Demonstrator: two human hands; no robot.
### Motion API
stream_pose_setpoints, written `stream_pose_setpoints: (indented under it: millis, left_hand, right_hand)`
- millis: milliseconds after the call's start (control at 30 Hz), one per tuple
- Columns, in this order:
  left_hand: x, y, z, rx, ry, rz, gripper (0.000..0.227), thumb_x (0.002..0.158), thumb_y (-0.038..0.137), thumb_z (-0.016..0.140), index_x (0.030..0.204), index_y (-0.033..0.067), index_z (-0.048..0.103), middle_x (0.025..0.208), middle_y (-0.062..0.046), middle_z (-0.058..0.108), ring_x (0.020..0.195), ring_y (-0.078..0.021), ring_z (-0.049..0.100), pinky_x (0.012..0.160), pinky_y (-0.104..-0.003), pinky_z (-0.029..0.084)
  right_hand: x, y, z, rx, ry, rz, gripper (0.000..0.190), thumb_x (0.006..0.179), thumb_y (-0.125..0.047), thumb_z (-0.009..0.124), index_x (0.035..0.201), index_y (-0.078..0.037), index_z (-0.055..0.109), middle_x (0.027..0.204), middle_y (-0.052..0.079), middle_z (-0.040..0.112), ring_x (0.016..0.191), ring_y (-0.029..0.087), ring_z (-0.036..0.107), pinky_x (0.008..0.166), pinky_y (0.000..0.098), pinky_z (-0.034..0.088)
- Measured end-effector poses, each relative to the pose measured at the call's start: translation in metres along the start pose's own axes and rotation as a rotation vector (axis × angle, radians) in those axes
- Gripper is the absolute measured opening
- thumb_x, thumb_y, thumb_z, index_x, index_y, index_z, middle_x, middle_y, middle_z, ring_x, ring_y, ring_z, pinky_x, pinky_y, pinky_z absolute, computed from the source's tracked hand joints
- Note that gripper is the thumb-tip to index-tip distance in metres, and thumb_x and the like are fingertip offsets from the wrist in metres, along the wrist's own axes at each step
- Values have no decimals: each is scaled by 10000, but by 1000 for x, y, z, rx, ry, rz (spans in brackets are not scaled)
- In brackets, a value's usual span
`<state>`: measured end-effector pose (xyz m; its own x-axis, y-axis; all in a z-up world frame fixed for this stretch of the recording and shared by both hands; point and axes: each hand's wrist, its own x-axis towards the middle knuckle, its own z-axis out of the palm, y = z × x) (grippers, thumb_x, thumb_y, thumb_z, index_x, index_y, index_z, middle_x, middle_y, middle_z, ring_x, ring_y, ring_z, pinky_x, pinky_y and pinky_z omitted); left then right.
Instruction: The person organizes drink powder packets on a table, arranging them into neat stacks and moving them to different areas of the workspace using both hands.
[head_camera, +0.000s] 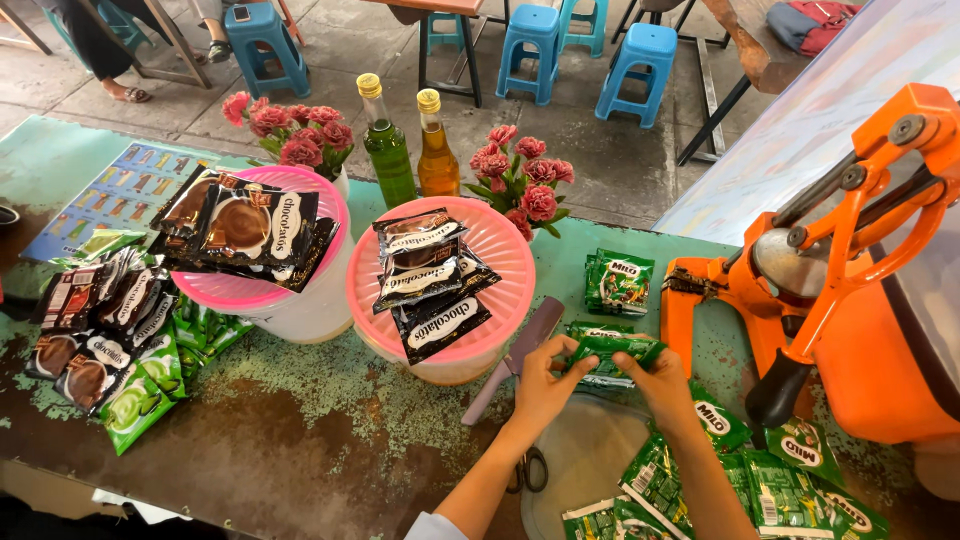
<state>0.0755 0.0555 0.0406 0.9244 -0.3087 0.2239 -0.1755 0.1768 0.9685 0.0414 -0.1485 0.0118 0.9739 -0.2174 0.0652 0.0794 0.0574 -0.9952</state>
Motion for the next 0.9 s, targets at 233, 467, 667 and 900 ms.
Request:
stream_pose_setpoints:
  millis: [233,467,667,900]
  left_hand:
    - [1,0,-19,-132,-300,202,317,1061,251,653,1296,38,652,1340,3,576,1268,-135,575,1095,-328,460]
    - [10,-21,-7,-655,-334,-469,712,957,248,744,1564,55,425,1181,-63,706,1018,-133,715,856,-304,609]
    - [14,-24,-2,-539,-56,-296,588,891,174,793,1412,94,535,1090,-36,733,923,-106,721,787,-269,587]
    - [12,-30,6,-391,-17,-295,310,857,166,797,1130,74,684,1007,9,754,873,-77,726,745,-267,608]
  right_hand:
    - [7,-37,-21,-188,-244,-340,235,781,76,736,969,-65,747,1076,57,736,1102,186,636,973,342,506]
    - [6,-70,-17,-332,-418,-541,353,743,63,748,1049,-111,754,1521,103,551,1439,291,479,1136,408,417]
    - [-6,-30,-13,278,-117,127,732,1053,-313,534,1694,-37,312,1491,159,552,1198,286,567,1078,409,468]
    - [-8,5,-1,85,-46,19,498,910,-107,753,1347,51,576,1285,133,687,1142,165,655,983,331,533]
